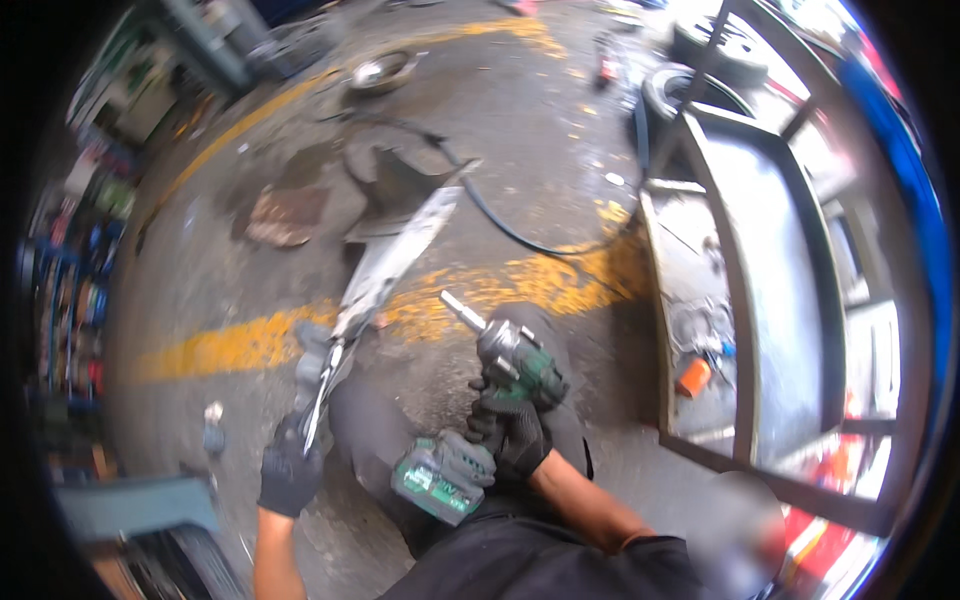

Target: The person walks through a garage, picks up a power drill and a wrench, then sits on the floor to work on a metal car part. They use the wrench to hold a bolt while using the drill to tighten it.

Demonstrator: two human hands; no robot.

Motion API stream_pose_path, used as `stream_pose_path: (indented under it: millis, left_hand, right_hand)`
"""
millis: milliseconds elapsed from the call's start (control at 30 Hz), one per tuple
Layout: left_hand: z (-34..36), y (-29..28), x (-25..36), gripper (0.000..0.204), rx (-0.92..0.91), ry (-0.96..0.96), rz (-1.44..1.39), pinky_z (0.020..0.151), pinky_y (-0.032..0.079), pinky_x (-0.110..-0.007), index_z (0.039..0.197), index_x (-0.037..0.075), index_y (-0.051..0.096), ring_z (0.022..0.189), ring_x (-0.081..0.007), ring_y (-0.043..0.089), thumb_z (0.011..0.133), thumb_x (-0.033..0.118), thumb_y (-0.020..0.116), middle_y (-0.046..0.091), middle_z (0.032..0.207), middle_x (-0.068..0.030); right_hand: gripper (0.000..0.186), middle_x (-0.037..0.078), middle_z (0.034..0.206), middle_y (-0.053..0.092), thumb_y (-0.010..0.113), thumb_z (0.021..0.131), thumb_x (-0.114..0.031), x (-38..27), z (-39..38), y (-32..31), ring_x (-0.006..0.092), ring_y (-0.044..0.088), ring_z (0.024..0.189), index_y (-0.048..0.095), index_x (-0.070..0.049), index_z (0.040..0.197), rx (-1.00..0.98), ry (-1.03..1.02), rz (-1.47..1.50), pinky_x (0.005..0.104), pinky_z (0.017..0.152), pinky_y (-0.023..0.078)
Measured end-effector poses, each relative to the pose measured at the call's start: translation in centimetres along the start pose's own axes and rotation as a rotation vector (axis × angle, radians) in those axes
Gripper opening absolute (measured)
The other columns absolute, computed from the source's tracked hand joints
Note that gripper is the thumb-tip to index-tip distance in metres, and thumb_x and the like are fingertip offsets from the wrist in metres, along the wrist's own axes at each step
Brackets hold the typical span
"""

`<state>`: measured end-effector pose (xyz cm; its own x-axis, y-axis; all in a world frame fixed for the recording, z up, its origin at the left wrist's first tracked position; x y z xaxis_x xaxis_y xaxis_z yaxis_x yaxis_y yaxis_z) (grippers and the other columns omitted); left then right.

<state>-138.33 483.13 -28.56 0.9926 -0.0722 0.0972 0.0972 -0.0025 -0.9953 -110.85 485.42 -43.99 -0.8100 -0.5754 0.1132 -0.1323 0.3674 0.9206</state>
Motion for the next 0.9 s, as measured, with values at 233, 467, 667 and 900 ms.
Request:
stream_pose_path:
  millis: [233, 467, 667, 900]
  left_hand:
    - [-0.2, 0.6, 1.1, 0.040, -0.013, 0.132, -0.006, 0.067, 0.051, -0.048, 0.121, -0.007, 0.048, 0.077, -0.0443, 0.063, 0.085, 0.009, 0.059, 0.062, 0.099, -0.0287]
    - [0.0, 1.1, 0.9, 0.039, 0.075, 0.282, 0.218, 0.057, 0.048, -0.048, 0.104, 0.004, 0.064, 0.064, -0.0296, 0.060, 0.089, 0.040, 0.061, 0.064, 0.082, -0.0117]
    - [1.4, 5.4, -2.4, 0.044, -0.017, 0.373, 0.323, 0.053, 0.049, -0.047, 0.101, 0.005, 0.065, 0.062, -0.0250, 0.061, 0.088, 0.047, 0.060, 0.063, 0.074, -0.0079]
    - [5.4, 1.0, -5.1, 0.044, -0.270, 0.363, 0.011, 0.061, 0.049, -0.048, 0.108, -0.001, 0.061, 0.073, -0.0346, 0.062, 0.087, 0.037, 0.062, 0.066, 0.087, -0.0189]
  right_hand:
    - [0.014, -0.006, 0.068, 0.042, 0.056, 0.094, -0.011, -15.0, -4.8, -0.1, 0.0049, 0.041, 0.059, 0.055, -0.006, 0.107, -0.162, -0.425, 0.192, 0.0209, 0.055, 0.037]
    - [0.029, 0.000, 0.079, 0.057, 0.063, 0.089, -0.017, -18.8, -14.2, 2.0, 0.0129, 0.054, 0.065, 0.055, -0.008, 0.115, 0.072, -0.874, -0.346, 0.0269, 0.059, 0.045]
    - [0.036, 0.000, 0.079, 0.056, 0.065, 0.088, -0.020, -13.3, -13.9, 8.0, 0.0114, 0.055, 0.063, 0.054, -0.006, 0.119, -0.190, -0.567, 0.010, 0.0264, 0.058, 0.046]
    - [0.038, 0.001, 0.079, 0.058, 0.070, 0.083, -0.005, -9.7, -20.7, 22.3, 0.0094, 0.056, 0.064, 0.057, 0.002, 0.119, -0.021, -0.707, -0.467, 0.0241, 0.057, 0.044]
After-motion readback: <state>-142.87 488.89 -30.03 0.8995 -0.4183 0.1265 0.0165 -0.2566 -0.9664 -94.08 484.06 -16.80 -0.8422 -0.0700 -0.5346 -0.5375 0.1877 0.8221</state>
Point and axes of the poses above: each hand's wrist, its own z-axis towards the middle knuckle, its own y-axis out of the palm, x = y × z, the point moved 9 cm from there along z, towards the middle knuckle
